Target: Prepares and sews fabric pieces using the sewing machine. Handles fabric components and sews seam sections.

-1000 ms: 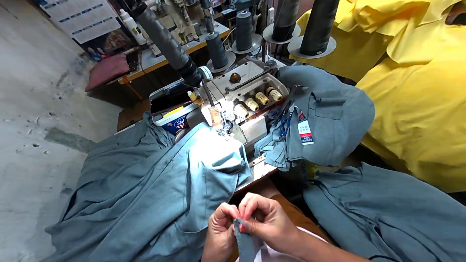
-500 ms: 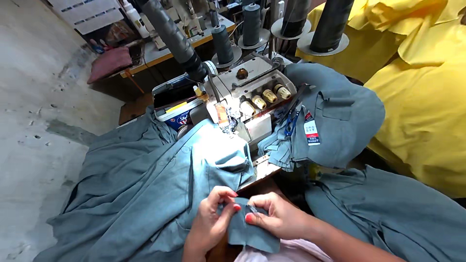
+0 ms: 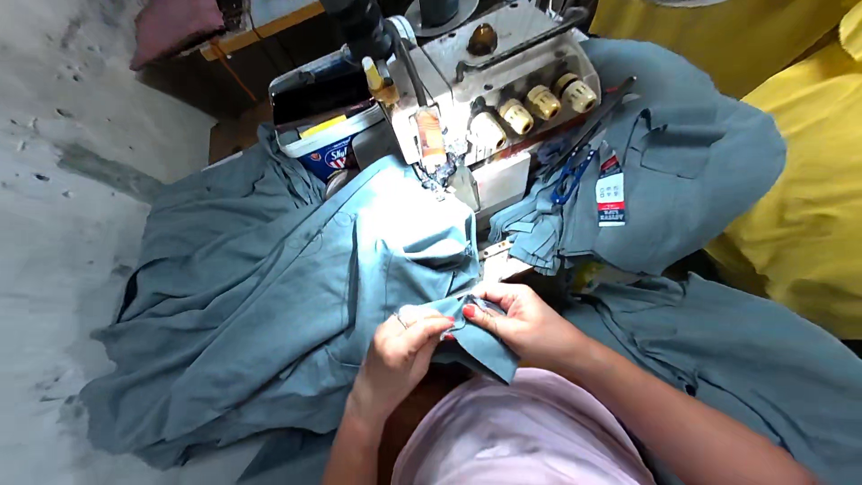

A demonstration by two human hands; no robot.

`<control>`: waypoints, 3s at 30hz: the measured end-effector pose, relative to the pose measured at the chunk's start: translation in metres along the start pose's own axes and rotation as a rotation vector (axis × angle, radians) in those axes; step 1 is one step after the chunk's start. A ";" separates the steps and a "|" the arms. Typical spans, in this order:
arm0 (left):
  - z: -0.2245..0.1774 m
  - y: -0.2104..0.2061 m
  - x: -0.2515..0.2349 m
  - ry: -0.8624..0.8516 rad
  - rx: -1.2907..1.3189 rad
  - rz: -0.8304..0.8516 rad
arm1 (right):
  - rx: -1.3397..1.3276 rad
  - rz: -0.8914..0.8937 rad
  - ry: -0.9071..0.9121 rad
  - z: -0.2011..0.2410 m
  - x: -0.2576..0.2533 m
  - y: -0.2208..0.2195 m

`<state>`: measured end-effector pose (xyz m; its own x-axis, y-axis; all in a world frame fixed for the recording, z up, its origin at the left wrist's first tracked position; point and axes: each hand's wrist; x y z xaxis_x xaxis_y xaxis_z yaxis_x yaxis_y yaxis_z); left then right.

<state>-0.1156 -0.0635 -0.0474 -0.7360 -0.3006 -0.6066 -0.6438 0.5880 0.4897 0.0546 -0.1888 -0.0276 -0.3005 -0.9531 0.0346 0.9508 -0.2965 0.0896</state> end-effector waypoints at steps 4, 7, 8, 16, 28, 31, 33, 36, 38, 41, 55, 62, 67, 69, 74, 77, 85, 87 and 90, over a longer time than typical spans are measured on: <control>-0.002 0.013 -0.023 0.013 -0.147 0.225 | 0.124 0.233 0.096 -0.001 -0.007 0.016; 0.001 0.013 -0.032 0.065 -0.067 0.326 | 0.131 0.365 0.187 0.001 -0.011 0.025; 0.004 0.011 -0.033 0.086 0.004 0.350 | 0.143 0.398 0.189 0.003 -0.012 0.028; 0.032 -0.031 -0.016 0.354 1.169 0.467 | 0.039 0.557 0.205 0.004 -0.013 0.039; -0.004 0.049 -0.039 0.431 0.134 0.741 | 0.413 0.133 0.296 -0.032 0.018 0.018; -0.022 0.071 -0.071 0.353 -0.151 0.647 | 0.253 -0.058 0.365 -0.038 0.010 0.000; -0.040 0.066 -0.101 0.481 -0.277 0.460 | 0.180 -0.221 0.412 -0.030 -0.005 -0.008; 0.000 0.060 -0.110 0.307 -0.449 0.196 | 0.239 -0.509 0.462 -0.022 -0.038 -0.012; 0.021 0.052 -0.123 0.180 -0.480 0.122 | 0.308 -0.654 0.465 -0.025 -0.062 -0.010; 0.042 0.040 -0.138 0.228 -0.422 0.071 | 0.256 -0.653 0.370 -0.027 -0.085 -0.002; 0.056 0.033 -0.144 0.520 -0.318 0.212 | 0.112 -0.553 0.146 -0.009 -0.069 -0.008; 0.046 0.010 -0.154 0.668 -0.457 0.083 | 0.158 -0.690 0.321 -0.013 -0.073 -0.015; 0.064 0.006 -0.152 0.556 -0.401 -0.070 | 0.247 -0.714 0.323 -0.014 -0.088 -0.011; 0.067 0.006 -0.151 0.546 -0.377 -0.086 | 0.273 -0.702 0.329 -0.015 -0.089 -0.009; 0.072 0.007 -0.148 0.499 -0.381 -0.078 | 0.301 -0.689 0.345 -0.017 -0.088 -0.005; 0.076 0.006 -0.156 0.510 -0.458 -0.076 | 0.300 -0.660 0.307 -0.016 -0.092 -0.001; 0.059 0.021 -0.144 0.420 -0.648 -0.038 | 0.327 -0.620 0.232 -0.008 -0.097 0.006; 0.043 0.036 -0.123 0.315 -0.681 0.041 | 0.357 -0.621 0.217 -0.007 -0.098 0.008; 0.031 0.051 -0.091 0.203 -0.641 0.271 | 0.373 -0.603 0.230 -0.004 -0.099 0.009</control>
<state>-0.0748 0.0169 0.0132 -0.8713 -0.3771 -0.3141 -0.3837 0.1244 0.9150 0.0929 -0.0978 -0.0341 -0.6999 -0.6321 -0.3326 0.5248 -0.7710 0.3607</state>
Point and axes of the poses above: each hand's wrist, its own x-axis away from the middle knuckle, its own y-axis out of the back of the hand, z = x × y, and after that the axes turned 4 degrees about x, right-handed
